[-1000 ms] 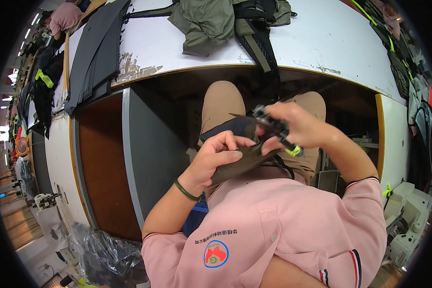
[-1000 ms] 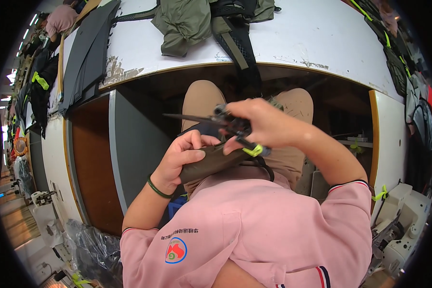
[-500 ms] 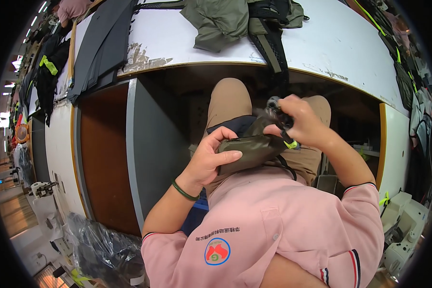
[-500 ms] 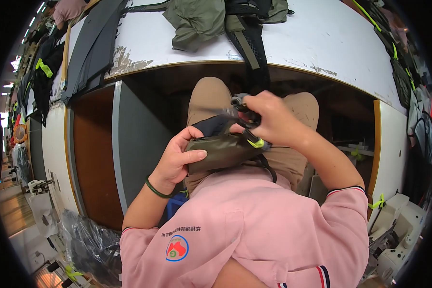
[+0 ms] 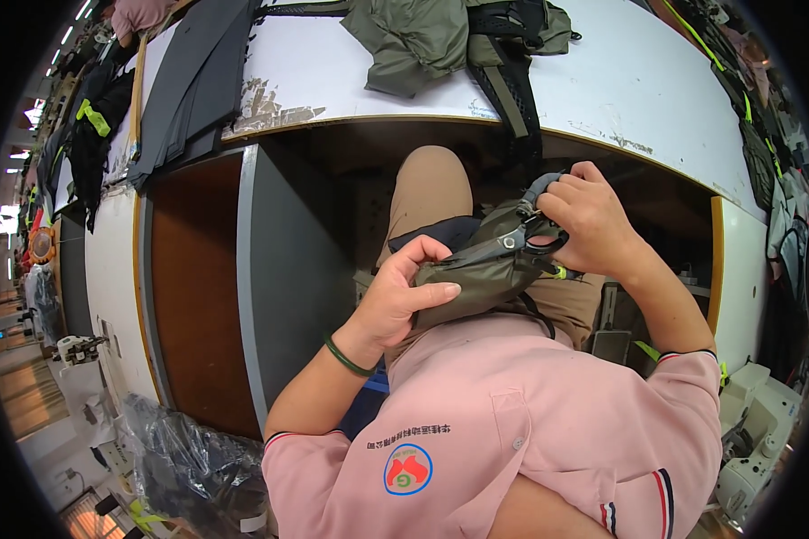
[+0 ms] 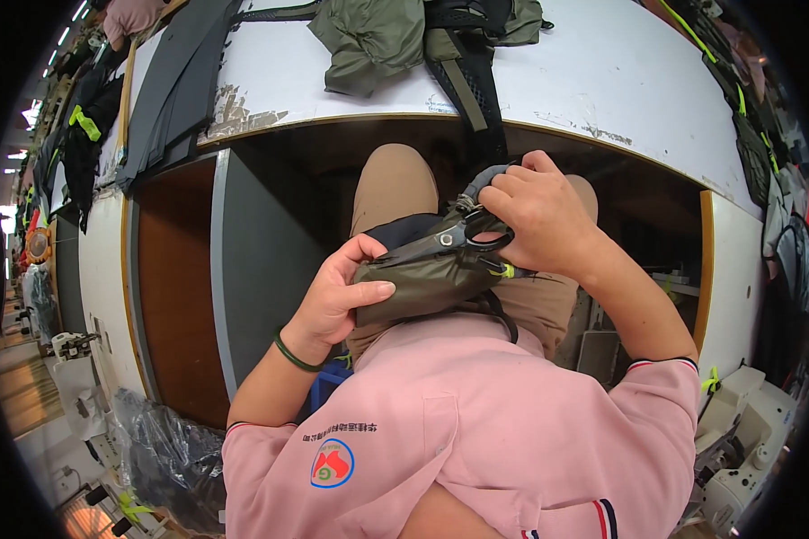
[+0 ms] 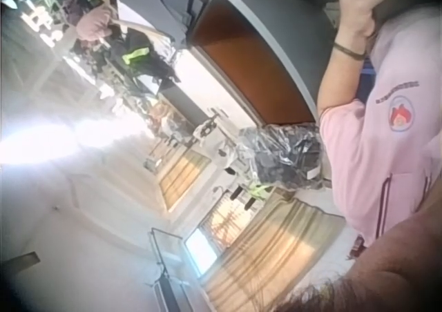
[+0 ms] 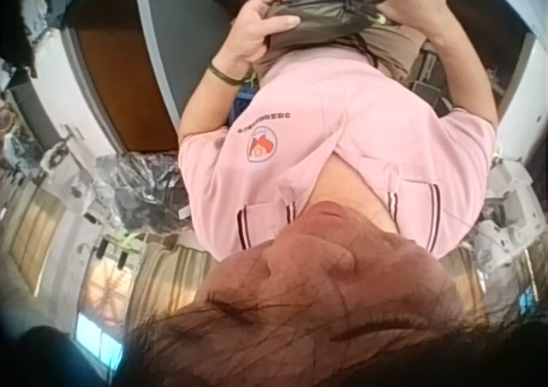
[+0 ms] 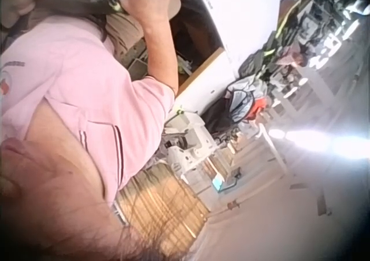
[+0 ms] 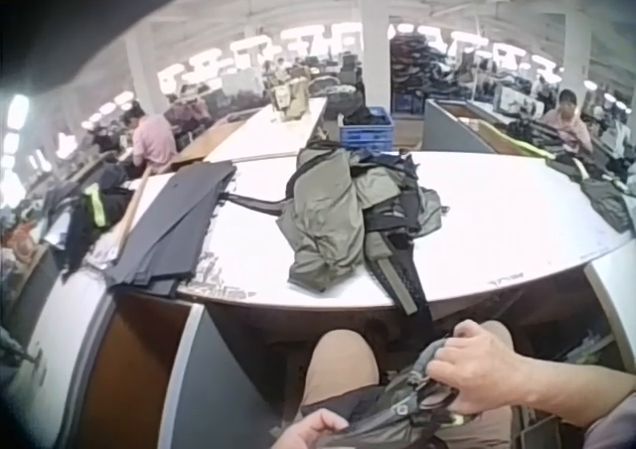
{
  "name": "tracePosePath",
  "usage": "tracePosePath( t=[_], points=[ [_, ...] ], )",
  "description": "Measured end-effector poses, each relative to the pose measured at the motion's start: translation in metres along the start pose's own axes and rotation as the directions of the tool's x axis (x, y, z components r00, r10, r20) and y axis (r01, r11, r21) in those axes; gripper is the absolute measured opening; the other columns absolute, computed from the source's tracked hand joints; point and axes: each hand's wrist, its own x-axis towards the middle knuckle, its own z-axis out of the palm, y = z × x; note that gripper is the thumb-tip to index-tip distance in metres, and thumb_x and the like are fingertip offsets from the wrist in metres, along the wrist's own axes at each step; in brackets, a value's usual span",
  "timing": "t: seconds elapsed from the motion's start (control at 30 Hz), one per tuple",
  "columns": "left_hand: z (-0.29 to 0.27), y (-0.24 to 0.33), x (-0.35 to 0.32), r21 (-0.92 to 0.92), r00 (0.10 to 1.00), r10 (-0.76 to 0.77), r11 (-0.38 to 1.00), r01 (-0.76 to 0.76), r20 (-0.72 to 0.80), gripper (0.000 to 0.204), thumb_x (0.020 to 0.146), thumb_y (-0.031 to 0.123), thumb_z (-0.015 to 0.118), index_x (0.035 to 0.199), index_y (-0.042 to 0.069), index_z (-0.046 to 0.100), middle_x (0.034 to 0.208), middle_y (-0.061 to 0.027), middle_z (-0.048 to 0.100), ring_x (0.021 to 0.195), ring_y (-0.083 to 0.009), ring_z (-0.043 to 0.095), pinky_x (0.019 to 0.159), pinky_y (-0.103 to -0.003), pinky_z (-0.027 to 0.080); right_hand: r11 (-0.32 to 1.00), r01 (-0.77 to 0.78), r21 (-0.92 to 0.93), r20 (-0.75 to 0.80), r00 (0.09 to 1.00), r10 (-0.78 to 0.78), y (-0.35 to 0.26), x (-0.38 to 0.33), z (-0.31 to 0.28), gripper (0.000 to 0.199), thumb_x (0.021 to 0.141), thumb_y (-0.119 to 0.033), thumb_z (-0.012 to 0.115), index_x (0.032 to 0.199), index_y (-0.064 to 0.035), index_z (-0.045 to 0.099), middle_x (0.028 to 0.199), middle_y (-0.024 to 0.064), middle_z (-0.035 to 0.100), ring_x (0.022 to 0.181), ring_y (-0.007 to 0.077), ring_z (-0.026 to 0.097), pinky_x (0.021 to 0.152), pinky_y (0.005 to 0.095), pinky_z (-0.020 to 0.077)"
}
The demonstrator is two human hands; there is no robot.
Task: Trimming loose threads and edges of a green fabric vest using scissors.
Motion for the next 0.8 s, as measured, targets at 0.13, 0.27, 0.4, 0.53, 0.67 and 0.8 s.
tracePosePath(
  t=[0.13,0.27,0.4,0.53,0.67,0.8],
  points=[
    [0.000,0.000,-0.001,0.003,1.000,-0.016,1.000,0.016,0.016,0.033,0.080,-0.006,0.071,0.106,0.005,0.055,0.105,-0.0011,0.057,0.098,-0.0087,0.056,0.091,-0.025,0.047,1.000,-0.004,0.008,-0.004,1.000,0.004,0.002,-0.002,0.006,0.031,0.061,-0.020,0.082,0.076,-0.0085,0.057,0.068,0.0037,0.053,0.070,0.0234,0.057,0.079,0.0380,0.0433],
    [0.000,-0.001,-0.001,-0.005,1.000,-0.002,1.000,0.002,0.016,0.033,0.079,-0.007,0.070,0.107,0.006,0.056,0.106,-0.0011,0.057,0.100,-0.0086,0.055,0.092,-0.025,0.047,0.999,-0.041,0.010,-0.010,0.999,0.041,0.005,-0.002,0.007,0.028,0.062,-0.018,0.081,0.074,-0.0086,0.057,0.066,0.0035,0.053,0.068,0.0236,0.058,0.078,0.0375,0.0435],
    [0.001,0.000,-0.001,0.018,1.000,0.022,1.000,-0.021,-0.010,0.033,0.079,-0.007,0.070,0.107,0.006,0.056,0.107,-0.0004,0.057,0.101,-0.0086,0.055,0.093,-0.025,0.047,0.999,-0.036,-0.024,-0.028,0.999,0.035,0.004,0.004,0.000,0.029,0.062,-0.017,0.081,0.074,-0.0087,0.056,0.067,0.0034,0.053,0.068,0.0231,0.058,0.077,0.0370,0.0436],
    [0.000,0.002,0.000,0.009,0.999,-0.036,0.999,0.036,0.020,0.034,0.079,-0.007,0.070,0.108,0.005,0.057,0.107,0.0000,0.056,0.099,-0.0082,0.055,0.092,-0.024,0.047,0.999,0.031,-0.024,-0.038,0.999,-0.032,0.003,0.004,0.003,0.032,0.062,-0.020,0.083,0.075,-0.0086,0.056,0.067,0.0039,0.054,0.069,0.0233,0.058,0.077,0.0367,0.0439],
    [0.001,0.001,-0.002,0.038,1.000,-0.011,0.999,0.011,-0.002,0.031,0.079,-0.006,0.071,0.102,0.006,0.055,0.105,-0.0004,0.056,0.098,-0.0075,0.055,0.088,-0.023,0.047,0.991,-0.081,0.102,0.033,0.996,0.078,0.004,0.004,0.003,0.037,0.066,-0.026,0.086,0.078,-0.0048,0.058,0.068,0.0062,0.057,0.067,0.0257,0.058,0.071,0.0361,0.0451],
    [0.001,0.002,-0.005,0.239,0.990,0.137,0.962,-0.131,-0.011,0.028,0.079,-0.005,0.072,0.089,0.007,0.049,0.098,-0.0017,0.058,0.090,-0.0086,0.056,0.076,-0.024,0.046,0.615,-0.360,0.702,0.354,0.925,0.138,-0.005,0.012,0.013,0.041,0.073,-0.027,0.085,0.085,0.0027,0.060,0.073,0.0124,0.062,0.064,0.0283,0.054,0.057,0.0336,0.0427]
  ],
)
